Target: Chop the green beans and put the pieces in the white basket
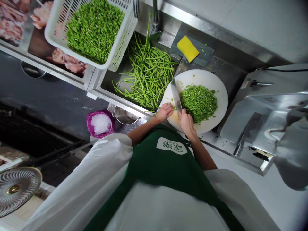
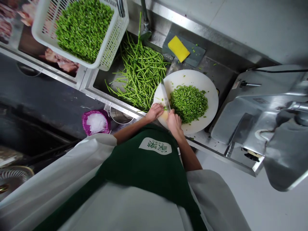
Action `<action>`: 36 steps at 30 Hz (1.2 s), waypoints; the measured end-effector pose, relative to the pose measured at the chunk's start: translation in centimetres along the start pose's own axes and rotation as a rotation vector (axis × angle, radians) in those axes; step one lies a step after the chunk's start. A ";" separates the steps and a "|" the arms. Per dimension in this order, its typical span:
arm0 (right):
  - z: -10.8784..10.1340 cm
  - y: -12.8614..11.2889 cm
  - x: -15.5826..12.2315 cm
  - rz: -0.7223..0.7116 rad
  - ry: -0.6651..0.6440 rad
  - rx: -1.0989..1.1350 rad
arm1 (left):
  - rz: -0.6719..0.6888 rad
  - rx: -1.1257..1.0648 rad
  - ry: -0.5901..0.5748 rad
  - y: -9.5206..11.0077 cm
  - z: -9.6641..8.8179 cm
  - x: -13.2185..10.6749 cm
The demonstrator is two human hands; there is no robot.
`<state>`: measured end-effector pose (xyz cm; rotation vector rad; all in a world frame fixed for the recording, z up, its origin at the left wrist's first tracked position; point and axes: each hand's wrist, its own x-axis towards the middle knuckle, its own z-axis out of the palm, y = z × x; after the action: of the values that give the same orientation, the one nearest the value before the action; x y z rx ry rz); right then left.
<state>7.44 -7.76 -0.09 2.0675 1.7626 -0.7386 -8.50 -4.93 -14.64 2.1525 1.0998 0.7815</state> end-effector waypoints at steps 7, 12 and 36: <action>0.5 -0.4 -0.2 -0.019 0.009 -0.012 | -0.061 0.035 0.056 -0.6 -0.6 -1.2; 0.8 -0.3 -0.1 -0.031 0.027 -0.035 | -0.067 0.000 0.058 -0.6 -0.7 -1.2; 1.9 -1.7 -1.1 -0.104 0.044 -0.088 | -0.068 -0.005 0.204 -0.4 -0.4 -2.6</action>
<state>5.32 -9.33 -0.86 1.9622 1.9037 -0.6362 -10.26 -6.83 -15.20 2.0546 1.2648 0.9876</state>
